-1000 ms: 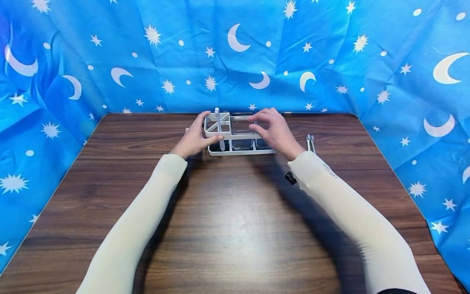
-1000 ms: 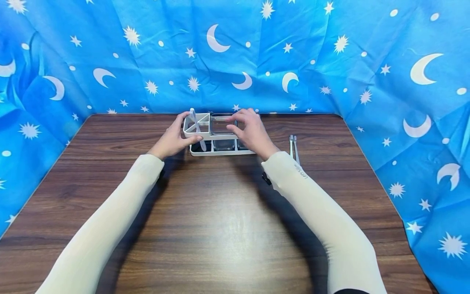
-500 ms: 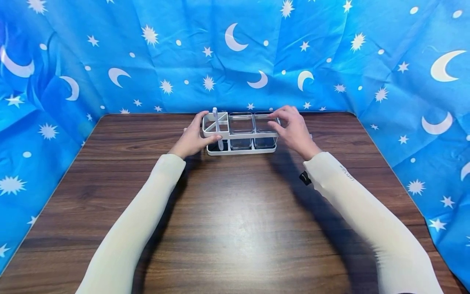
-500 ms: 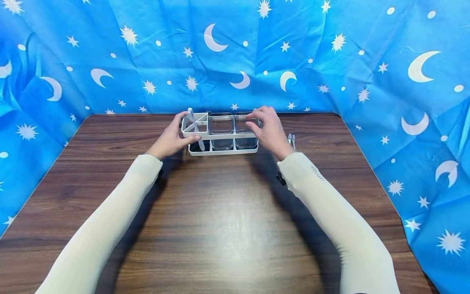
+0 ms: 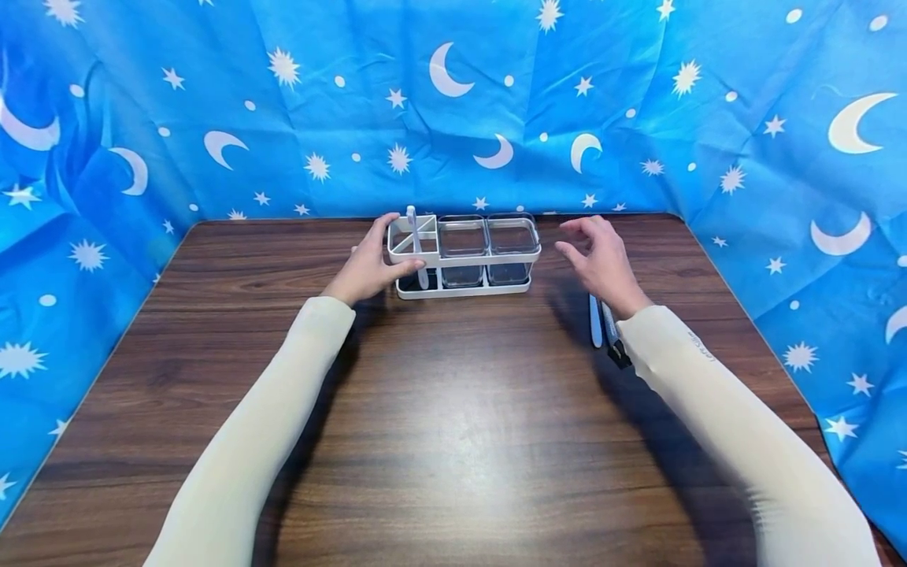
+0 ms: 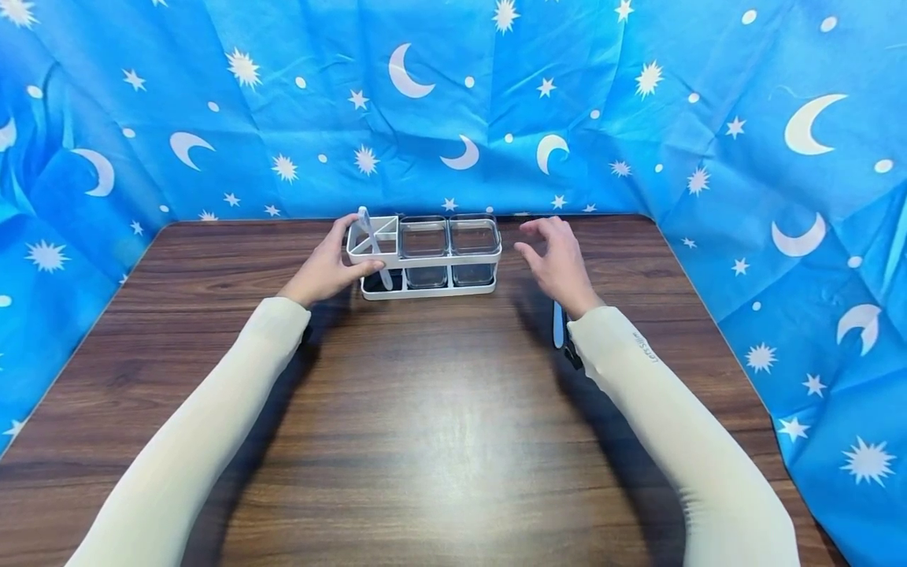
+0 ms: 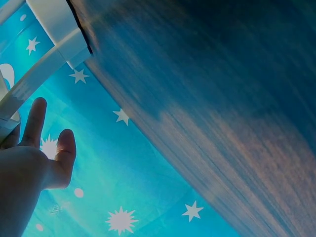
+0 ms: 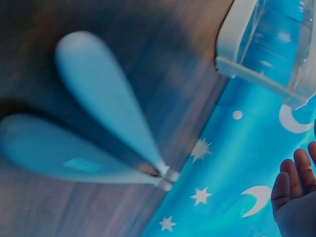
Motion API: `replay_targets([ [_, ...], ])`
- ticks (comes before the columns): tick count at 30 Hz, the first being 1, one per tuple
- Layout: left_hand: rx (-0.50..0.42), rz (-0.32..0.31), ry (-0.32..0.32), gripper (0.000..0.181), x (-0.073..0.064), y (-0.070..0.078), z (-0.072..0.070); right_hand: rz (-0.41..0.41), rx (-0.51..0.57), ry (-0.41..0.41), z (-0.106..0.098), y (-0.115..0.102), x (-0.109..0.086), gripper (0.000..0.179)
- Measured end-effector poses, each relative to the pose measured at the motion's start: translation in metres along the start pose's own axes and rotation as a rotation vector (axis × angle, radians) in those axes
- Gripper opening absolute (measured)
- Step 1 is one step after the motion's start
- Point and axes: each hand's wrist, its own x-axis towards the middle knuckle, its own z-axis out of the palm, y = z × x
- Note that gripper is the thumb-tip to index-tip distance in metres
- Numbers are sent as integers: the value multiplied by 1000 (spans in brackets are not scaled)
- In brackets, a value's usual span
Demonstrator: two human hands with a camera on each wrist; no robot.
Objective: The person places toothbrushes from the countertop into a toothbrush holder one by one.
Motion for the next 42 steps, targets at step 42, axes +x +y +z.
replay_targets([
  [42,-28,-26,-34,101,4,-5,-1,395,-183,-278,-17,54,-28,30],
])
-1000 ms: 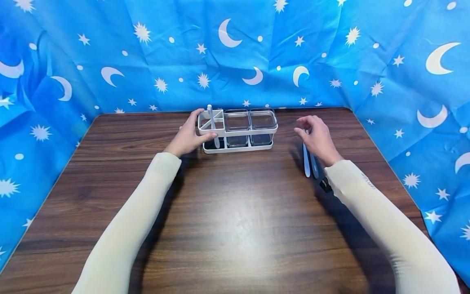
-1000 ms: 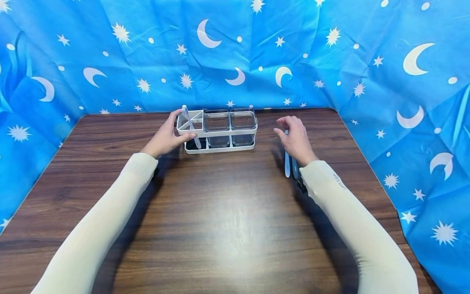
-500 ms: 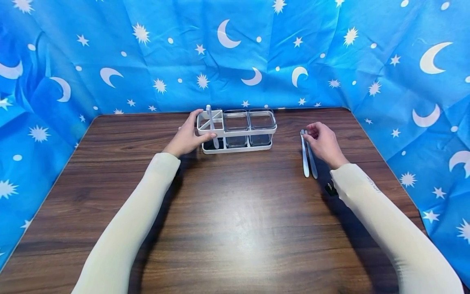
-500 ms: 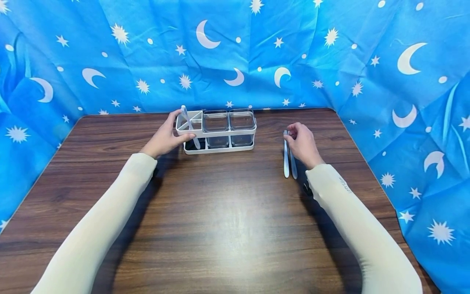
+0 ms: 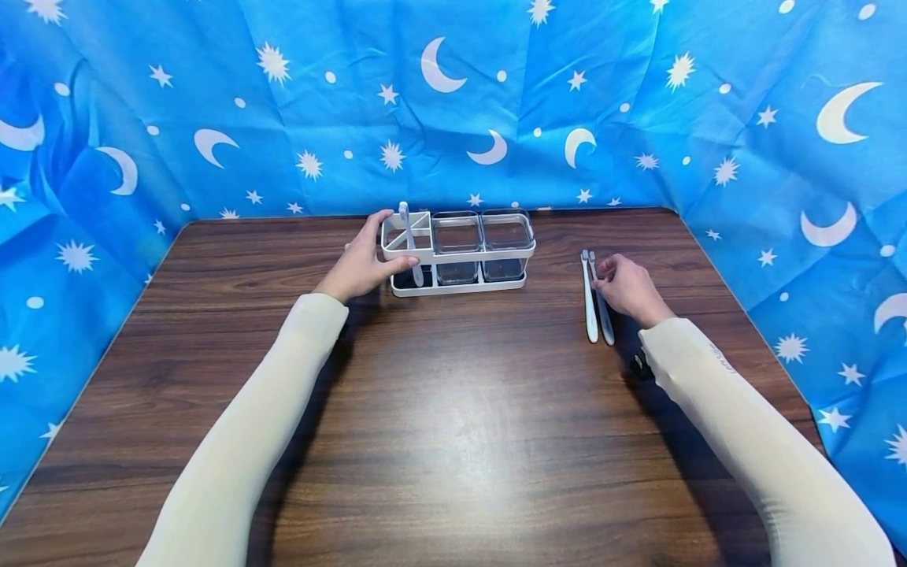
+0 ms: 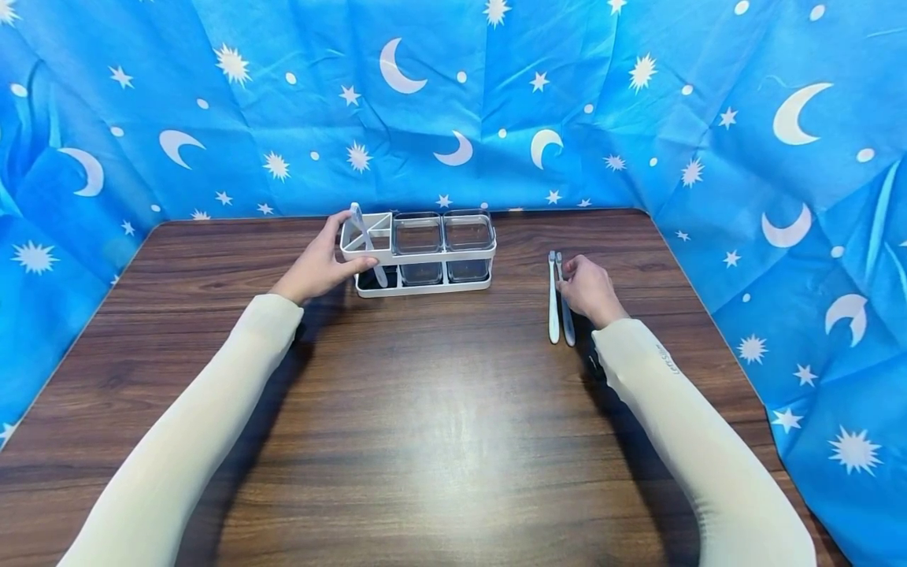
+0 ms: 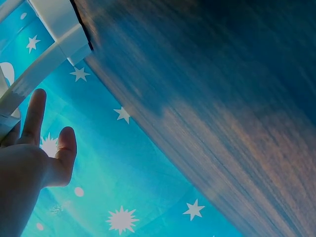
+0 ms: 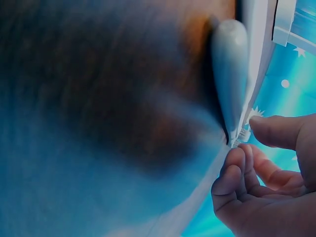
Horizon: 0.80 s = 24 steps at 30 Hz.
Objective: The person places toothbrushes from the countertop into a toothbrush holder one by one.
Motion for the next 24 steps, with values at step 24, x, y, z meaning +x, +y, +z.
replay_targets([
  [24,-5,-6,-7,100,-3,5,-3,62,-91,-56,1,3,2,38],
])
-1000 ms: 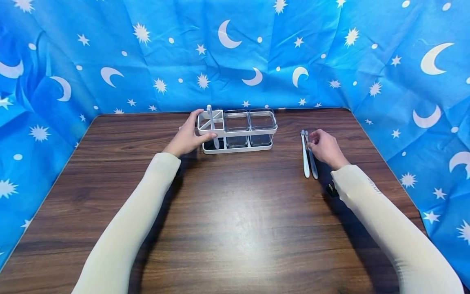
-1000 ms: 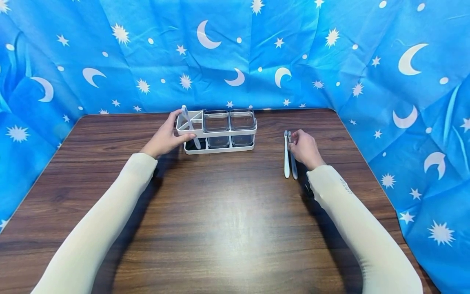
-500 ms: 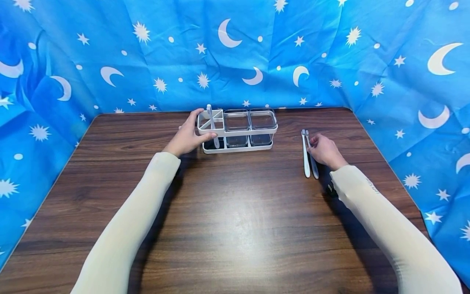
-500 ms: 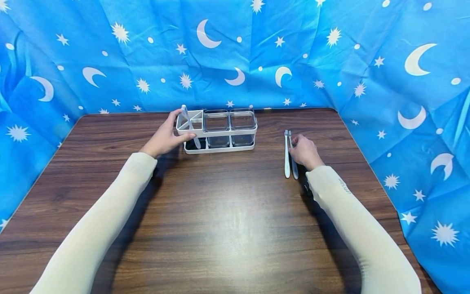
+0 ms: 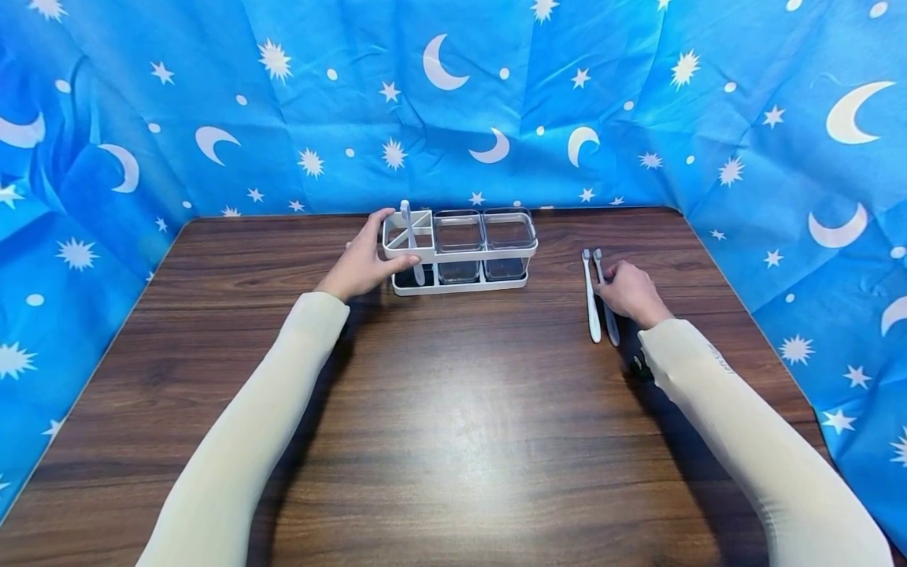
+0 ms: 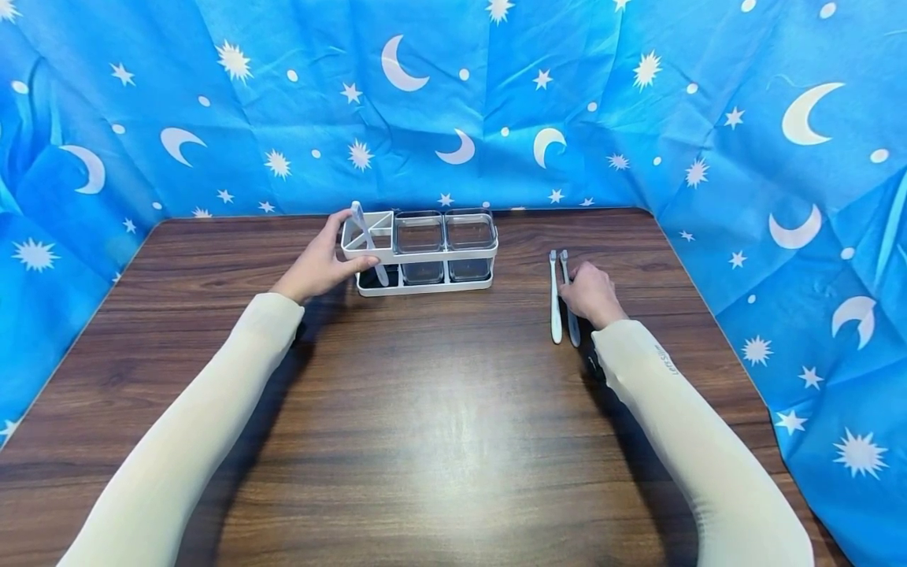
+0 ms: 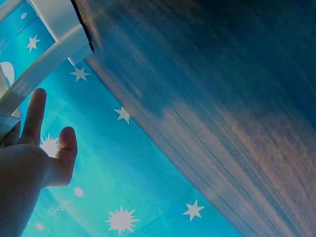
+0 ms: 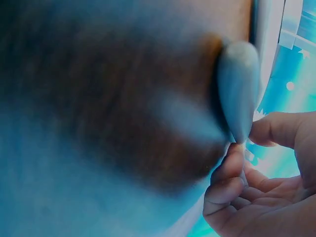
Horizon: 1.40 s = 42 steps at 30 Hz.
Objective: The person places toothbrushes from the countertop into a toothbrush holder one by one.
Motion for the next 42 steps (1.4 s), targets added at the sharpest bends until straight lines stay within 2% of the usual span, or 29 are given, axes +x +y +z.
replay_targets([
  [5,4,-4,-3,100,0,0,-1,28,20,12,-5,-1,-1,30],
  [14,9,6,-5,100,1,1,-1,-31,125,154,-16,-7,-6,25],
  [20,18,13,-5,100,2,2,-2,-120,176,260,-20,-15,-8,21],
  [30,18,4,-6,99,0,3,-1,-300,284,432,-28,-45,-14,19],
  [42,19,16,2,99,1,3,-1,-431,347,515,-25,-64,-19,18],
])
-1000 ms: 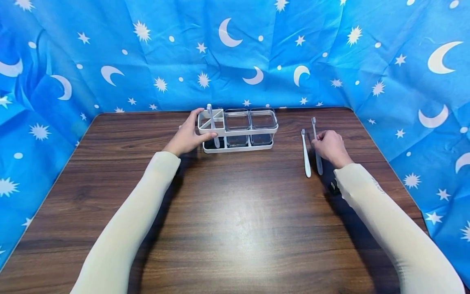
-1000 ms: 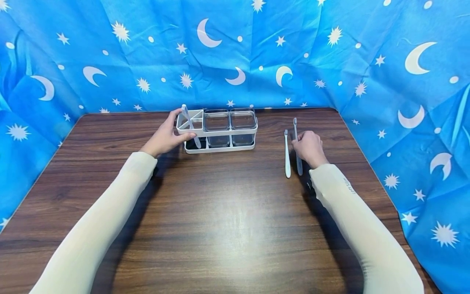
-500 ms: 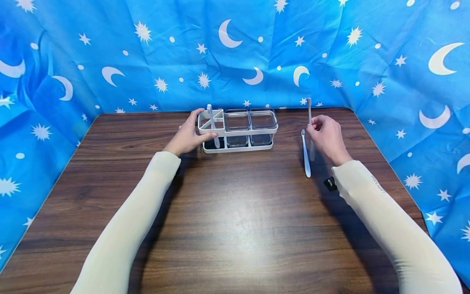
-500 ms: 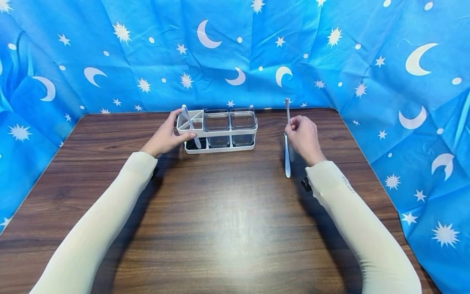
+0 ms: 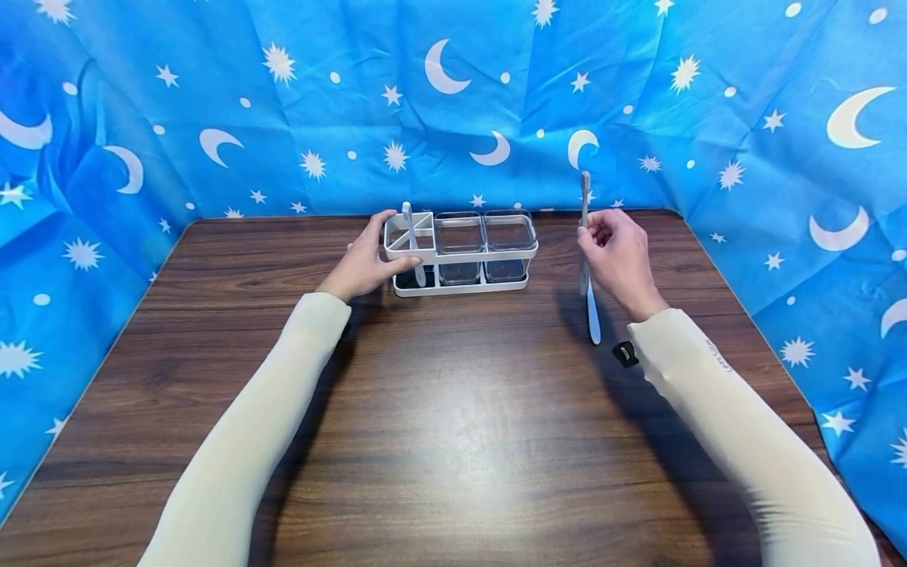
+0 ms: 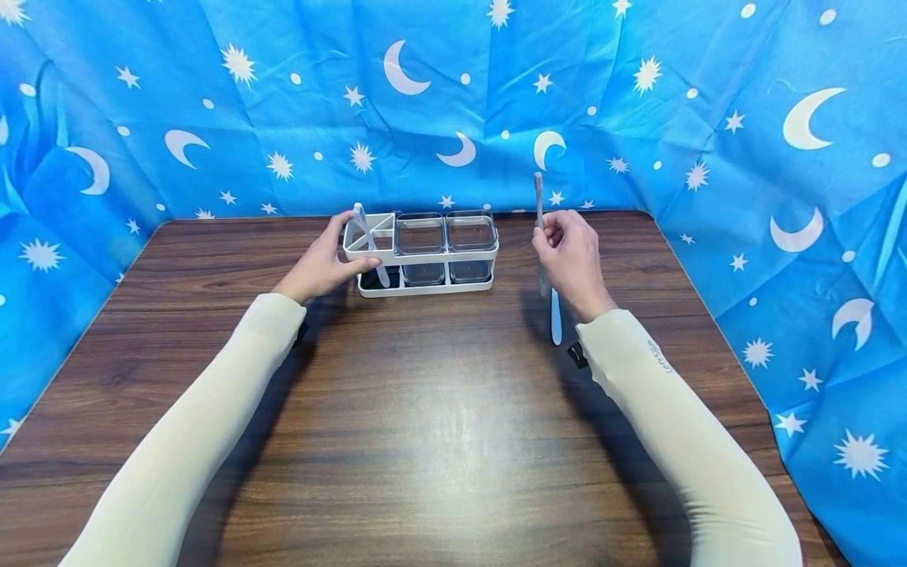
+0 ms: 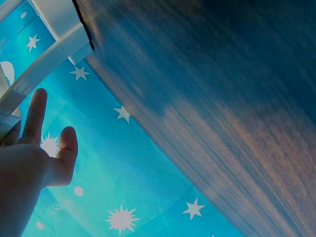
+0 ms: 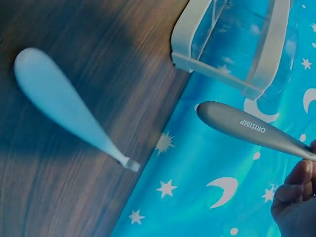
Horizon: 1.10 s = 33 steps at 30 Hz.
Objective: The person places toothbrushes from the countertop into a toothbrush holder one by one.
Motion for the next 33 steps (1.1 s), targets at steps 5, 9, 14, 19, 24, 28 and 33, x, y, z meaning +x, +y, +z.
replay_targets([
  [5,-1,1,2,98,-1,-1,0,-49,36,30,3,-10,1,17],
  [9,3,0,4,99,-1,-1,-1,-86,82,48,6,-22,3,15],
  [14,-1,10,10,99,-1,0,0,-151,154,86,11,-37,7,12],
  [19,10,3,11,99,-1,0,0,-172,208,93,19,-50,10,12],
  [24,17,-8,6,99,-1,-1,0,-172,239,68,27,-63,14,15],
  [28,27,-18,2,99,0,0,0,-179,269,53,32,-76,17,16],
  [33,24,-28,-3,99,-1,2,-1,-183,317,38,32,-104,14,14],
])
